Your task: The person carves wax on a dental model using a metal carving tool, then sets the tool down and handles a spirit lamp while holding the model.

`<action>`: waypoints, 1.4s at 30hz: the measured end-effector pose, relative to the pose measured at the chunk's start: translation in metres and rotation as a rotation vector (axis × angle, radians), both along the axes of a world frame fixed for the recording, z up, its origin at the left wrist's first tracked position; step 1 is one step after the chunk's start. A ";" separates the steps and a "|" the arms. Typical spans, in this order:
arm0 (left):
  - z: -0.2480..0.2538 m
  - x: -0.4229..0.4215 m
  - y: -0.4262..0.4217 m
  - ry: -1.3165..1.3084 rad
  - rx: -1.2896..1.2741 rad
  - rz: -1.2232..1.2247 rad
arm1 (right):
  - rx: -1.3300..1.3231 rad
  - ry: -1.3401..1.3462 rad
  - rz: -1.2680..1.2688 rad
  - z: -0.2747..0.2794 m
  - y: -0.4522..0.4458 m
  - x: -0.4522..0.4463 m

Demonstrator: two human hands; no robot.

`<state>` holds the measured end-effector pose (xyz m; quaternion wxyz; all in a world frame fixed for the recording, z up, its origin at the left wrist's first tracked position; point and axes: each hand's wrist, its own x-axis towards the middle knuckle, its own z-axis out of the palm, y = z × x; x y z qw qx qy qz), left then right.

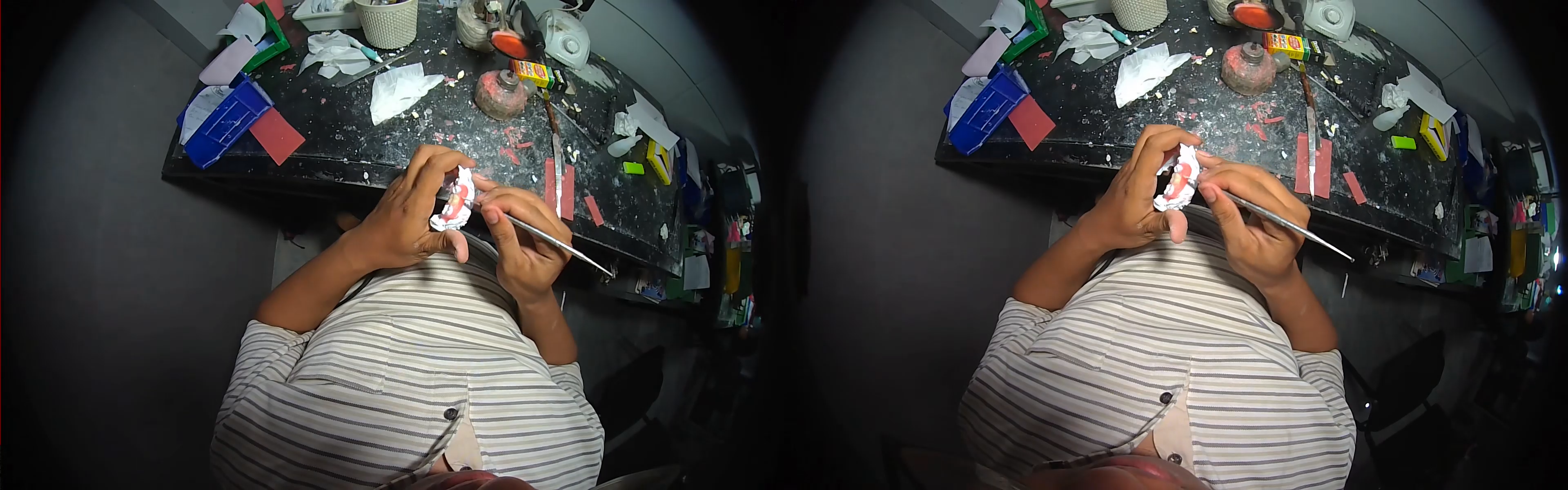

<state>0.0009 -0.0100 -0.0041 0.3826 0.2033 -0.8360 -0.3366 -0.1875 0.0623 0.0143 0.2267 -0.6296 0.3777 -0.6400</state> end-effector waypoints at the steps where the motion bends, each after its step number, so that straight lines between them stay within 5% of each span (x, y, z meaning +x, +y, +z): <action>1: 0.000 0.000 0.000 0.003 0.005 0.008 | -0.021 0.031 0.020 0.000 0.001 0.001; 29: -0.001 0.001 -0.001 -0.132 -0.102 0.077 | 0.030 0.037 -0.012 -0.001 -0.001 -0.001; 42: -0.009 -0.003 -0.001 0.037 0.007 -0.065 | -0.032 0.020 0.028 0.000 -0.001 0.000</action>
